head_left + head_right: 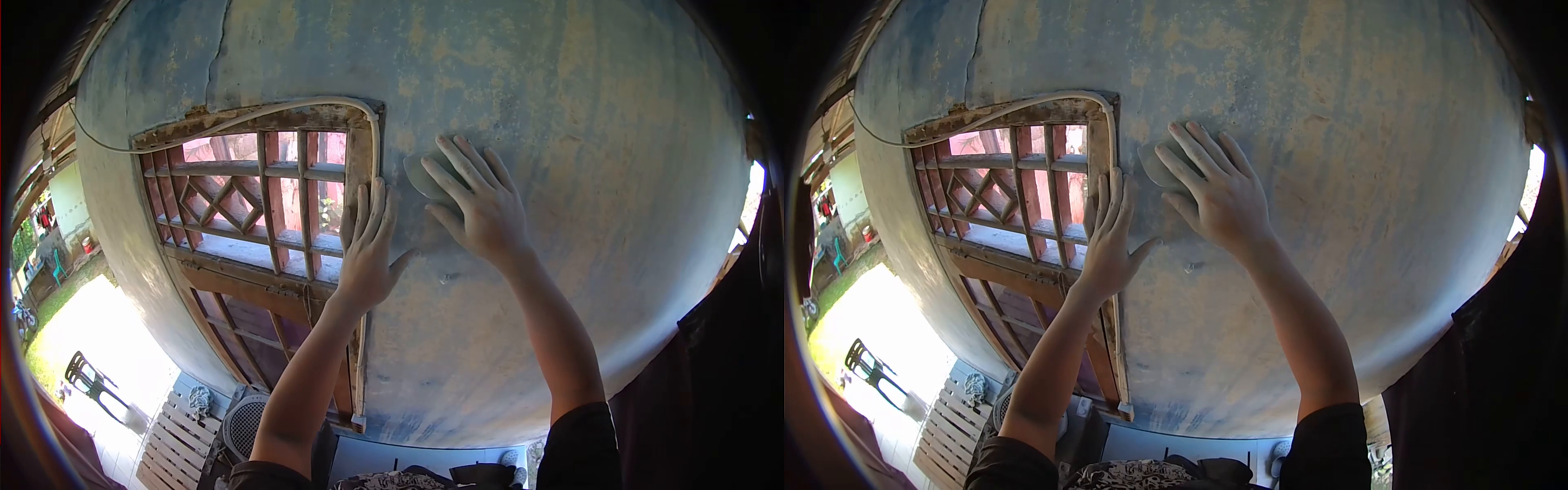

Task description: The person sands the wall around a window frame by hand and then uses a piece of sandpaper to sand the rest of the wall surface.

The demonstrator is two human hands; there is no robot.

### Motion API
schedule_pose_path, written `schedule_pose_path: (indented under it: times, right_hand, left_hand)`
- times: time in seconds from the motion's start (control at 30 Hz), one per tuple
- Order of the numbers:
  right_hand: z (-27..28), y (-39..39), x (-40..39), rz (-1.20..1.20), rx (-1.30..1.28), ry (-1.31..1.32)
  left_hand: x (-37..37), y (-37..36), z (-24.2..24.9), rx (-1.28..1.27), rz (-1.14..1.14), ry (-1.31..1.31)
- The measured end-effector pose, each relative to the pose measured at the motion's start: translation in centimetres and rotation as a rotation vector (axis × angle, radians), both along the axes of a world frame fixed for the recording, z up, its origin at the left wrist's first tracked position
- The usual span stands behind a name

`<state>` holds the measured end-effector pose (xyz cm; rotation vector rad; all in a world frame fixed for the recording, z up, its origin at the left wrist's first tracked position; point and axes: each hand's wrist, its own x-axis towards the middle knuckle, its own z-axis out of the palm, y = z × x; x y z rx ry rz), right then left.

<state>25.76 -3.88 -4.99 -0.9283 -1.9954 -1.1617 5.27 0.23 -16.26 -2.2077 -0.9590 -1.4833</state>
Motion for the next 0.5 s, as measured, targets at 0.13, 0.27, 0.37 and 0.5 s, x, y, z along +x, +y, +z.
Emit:
schedule_pose_path:
  times: [0.13,0.27,0.37,0.5]
  right_hand:
    - [-1.7,1.7,-2.7,-0.031,0.117,0.029]
    - [-4.0,2.5,-3.4,-0.047,0.123,0.023]
    - [-4.4,3.3,-2.1,0.027,0.118,0.010]
    - [0.2,3.2,1.6,0.031,0.297,0.279]
  left_hand:
    - [0.7,0.1,-0.5,-0.003,0.017,-0.012]
    - [0.8,-0.2,-0.7,-0.032,-0.006,-0.051]
    - [0.4,-0.7,-0.6,-0.111,0.062,0.053]
    - [0.6,-1.2,-0.2,-0.174,0.125,0.107]
